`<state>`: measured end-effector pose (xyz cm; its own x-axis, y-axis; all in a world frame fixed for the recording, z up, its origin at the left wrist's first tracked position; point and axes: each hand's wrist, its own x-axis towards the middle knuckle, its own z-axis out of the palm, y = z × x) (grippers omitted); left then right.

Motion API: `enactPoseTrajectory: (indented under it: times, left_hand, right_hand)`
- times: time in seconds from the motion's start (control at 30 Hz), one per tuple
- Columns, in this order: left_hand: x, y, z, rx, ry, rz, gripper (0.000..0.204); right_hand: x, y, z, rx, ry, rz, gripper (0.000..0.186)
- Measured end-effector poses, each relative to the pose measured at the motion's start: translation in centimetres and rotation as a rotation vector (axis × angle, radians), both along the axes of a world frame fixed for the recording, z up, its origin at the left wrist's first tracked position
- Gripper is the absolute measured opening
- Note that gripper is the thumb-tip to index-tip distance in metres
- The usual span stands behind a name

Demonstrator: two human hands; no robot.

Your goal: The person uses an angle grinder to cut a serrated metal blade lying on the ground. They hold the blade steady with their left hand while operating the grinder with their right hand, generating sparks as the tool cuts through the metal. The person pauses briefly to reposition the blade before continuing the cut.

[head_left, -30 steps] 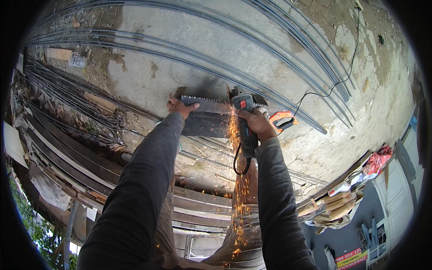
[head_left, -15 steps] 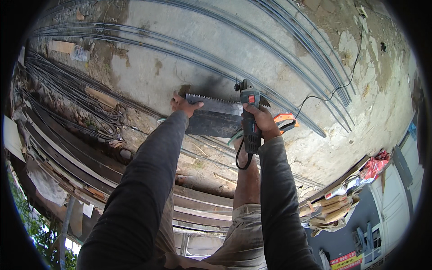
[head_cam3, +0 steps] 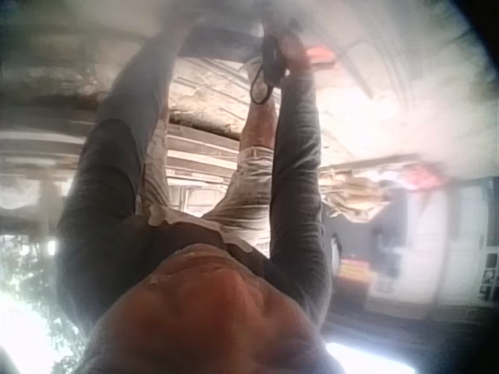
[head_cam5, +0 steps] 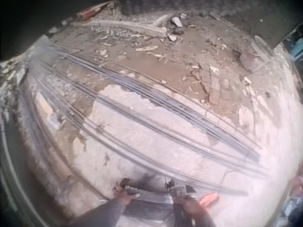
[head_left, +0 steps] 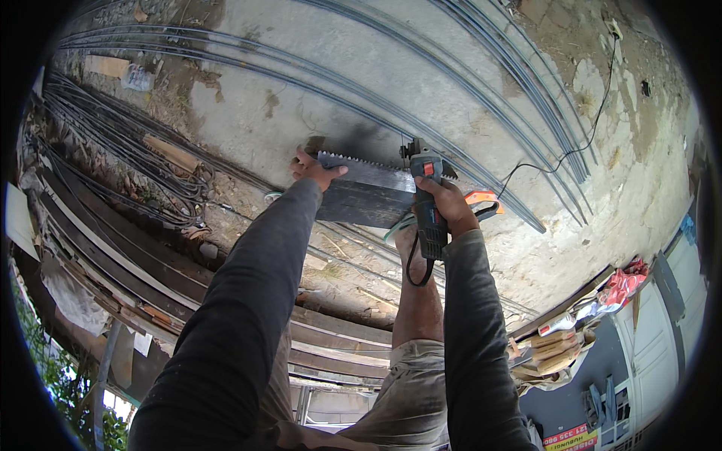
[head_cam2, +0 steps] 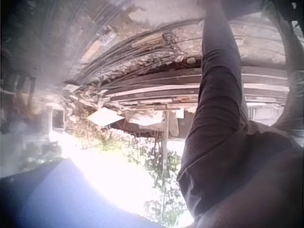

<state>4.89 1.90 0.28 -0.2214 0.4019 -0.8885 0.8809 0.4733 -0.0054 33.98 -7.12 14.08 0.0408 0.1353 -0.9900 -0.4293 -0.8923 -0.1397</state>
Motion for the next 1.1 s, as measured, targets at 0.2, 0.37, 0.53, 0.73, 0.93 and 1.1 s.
enactPoseTrajectory:
  times: [0.2,0.37,0.53,0.73,0.93,1.1]
  left_hand:
    - [0.1,0.2,0.5,-0.007,-0.017,-0.021,0.144]
    - [-0.5,0.1,0.5,0.008,-0.011,-0.012,0.144]
    - [0.0,-0.1,0.4,0.012,0.011,-0.016,0.143]
    - [-0.1,0.0,0.3,-0.022,0.008,0.007,0.144]
    - [0.3,0.5,0.9,-0.066,0.015,0.036,0.142]
    - [0.4,0.7,0.9,-0.079,0.035,0.039,0.144]
  right_hand:
    - [1.2,-0.7,-1.3,0.082,-0.155,0.16,0.053]
    - [1.6,4.1,1.8,0.0,-0.66,1.134,0.062]
    - [1.1,6.2,2.9,0.032,-0.698,1.452,0.045]
    - [-0.7,6.7,1.6,0.063,-0.697,1.596,0.035]
    - [-1.7,6.6,1.1,0.048,-0.71,1.698,0.036]
    - [-1.7,6.6,1.0,0.039,-0.717,1.74,0.036]
